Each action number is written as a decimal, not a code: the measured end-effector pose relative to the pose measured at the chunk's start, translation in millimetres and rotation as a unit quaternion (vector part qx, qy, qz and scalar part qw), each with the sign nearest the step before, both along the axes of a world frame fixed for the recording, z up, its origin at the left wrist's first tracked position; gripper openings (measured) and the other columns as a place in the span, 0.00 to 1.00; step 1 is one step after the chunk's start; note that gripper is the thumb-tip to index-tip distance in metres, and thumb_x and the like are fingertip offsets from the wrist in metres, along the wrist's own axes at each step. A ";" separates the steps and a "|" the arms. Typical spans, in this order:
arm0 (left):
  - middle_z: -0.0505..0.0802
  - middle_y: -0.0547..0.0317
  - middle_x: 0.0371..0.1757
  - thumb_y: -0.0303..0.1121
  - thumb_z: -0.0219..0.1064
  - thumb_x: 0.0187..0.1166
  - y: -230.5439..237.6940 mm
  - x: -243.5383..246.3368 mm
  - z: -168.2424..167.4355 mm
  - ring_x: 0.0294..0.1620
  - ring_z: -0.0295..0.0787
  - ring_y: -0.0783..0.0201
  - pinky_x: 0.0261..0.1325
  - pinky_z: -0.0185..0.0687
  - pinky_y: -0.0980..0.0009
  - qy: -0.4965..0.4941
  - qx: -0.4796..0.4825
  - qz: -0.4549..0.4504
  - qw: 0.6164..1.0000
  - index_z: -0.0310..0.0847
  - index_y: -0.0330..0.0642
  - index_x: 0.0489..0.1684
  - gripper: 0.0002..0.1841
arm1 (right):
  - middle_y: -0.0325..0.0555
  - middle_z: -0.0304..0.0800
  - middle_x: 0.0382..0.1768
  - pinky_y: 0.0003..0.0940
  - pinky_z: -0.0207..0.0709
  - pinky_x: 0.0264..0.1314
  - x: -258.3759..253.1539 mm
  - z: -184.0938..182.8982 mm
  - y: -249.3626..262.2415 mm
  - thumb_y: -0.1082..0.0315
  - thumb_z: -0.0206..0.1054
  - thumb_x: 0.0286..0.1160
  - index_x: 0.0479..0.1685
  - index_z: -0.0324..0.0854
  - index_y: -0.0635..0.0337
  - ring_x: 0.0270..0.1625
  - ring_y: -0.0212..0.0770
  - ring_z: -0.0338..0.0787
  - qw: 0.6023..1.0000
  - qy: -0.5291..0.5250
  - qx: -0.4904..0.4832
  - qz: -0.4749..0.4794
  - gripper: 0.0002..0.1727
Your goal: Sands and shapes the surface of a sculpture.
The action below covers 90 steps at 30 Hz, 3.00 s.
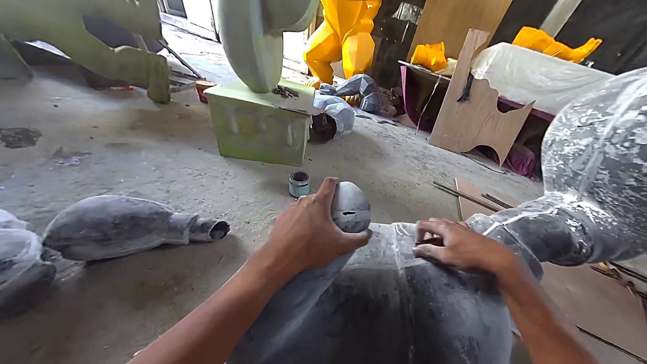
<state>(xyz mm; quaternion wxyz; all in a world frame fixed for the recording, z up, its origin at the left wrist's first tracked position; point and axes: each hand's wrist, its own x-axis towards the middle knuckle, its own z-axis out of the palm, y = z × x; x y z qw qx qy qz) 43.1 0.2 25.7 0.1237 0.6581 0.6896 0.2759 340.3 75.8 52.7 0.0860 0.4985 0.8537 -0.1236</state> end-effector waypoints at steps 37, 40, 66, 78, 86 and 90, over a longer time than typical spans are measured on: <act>0.85 0.75 0.28 0.84 0.67 0.42 -6.8 -11.9 -14.2 0.27 0.86 0.66 0.22 0.78 0.57 -0.042 0.053 -0.063 0.996 0.73 0.68 0.65 0.47 | 0.33 0.87 0.41 0.55 0.78 0.62 -22.0 -9.1 -25.7 0.45 0.71 0.76 0.46 0.86 0.42 0.52 0.37 0.87 0.999 -0.018 0.032 -0.004 0.14; 0.84 0.75 0.27 0.83 0.67 0.42 -5.1 -14.9 -13.9 0.26 0.85 0.66 0.21 0.76 0.58 -0.039 0.056 -0.051 0.996 0.74 0.68 0.62 0.46 | 0.29 0.87 0.38 0.53 0.79 0.58 -6.4 -3.3 -24.5 0.45 0.72 0.74 0.41 0.84 0.39 0.47 0.33 0.87 0.997 -0.019 0.056 -0.053 0.12; 0.72 0.31 0.82 0.58 0.79 0.55 13.6 7.0 -21.6 0.77 0.73 0.29 0.73 0.71 0.33 0.054 0.209 -0.028 0.976 0.61 0.45 0.90 0.55 | 0.44 0.82 0.39 0.31 0.81 0.47 -26.6 -48.5 -62.7 0.63 0.67 0.84 0.60 0.73 0.55 0.39 0.34 0.83 0.775 0.628 -0.025 -0.057 0.13; 0.91 0.61 0.66 0.32 0.65 0.86 -1.5 55.7 -20.1 0.60 0.93 0.61 0.62 0.94 0.63 -0.479 0.088 -0.422 0.765 0.79 0.48 0.70 0.16 | 0.55 0.91 0.51 0.43 0.89 0.61 -46.6 -25.0 -90.0 0.70 0.72 0.78 0.61 0.81 0.60 0.53 0.45 0.93 0.717 0.692 0.058 -0.052 0.15; 0.92 0.53 0.64 0.34 0.70 0.83 -1.5 56.0 -26.8 0.62 0.92 0.56 0.68 0.90 0.60 -0.510 -0.037 -0.475 0.716 0.71 0.43 0.79 0.26 | 0.52 0.93 0.49 0.45 0.89 0.62 -22.3 -27.3 -104.9 0.65 0.72 0.79 0.60 0.81 0.53 0.51 0.44 0.95 0.638 0.768 -0.005 -0.057 0.14; 0.93 0.55 0.64 0.36 0.66 0.87 -1.7 54.6 -27.7 0.62 0.92 0.60 0.69 0.89 0.63 -0.475 -0.034 -0.500 0.723 0.83 0.41 0.70 0.17 | 0.55 0.93 0.44 0.44 0.89 0.60 -31.8 -28.6 -107.6 0.73 0.76 0.73 0.55 0.80 0.60 0.48 0.44 0.95 0.659 0.746 0.031 -0.090 0.15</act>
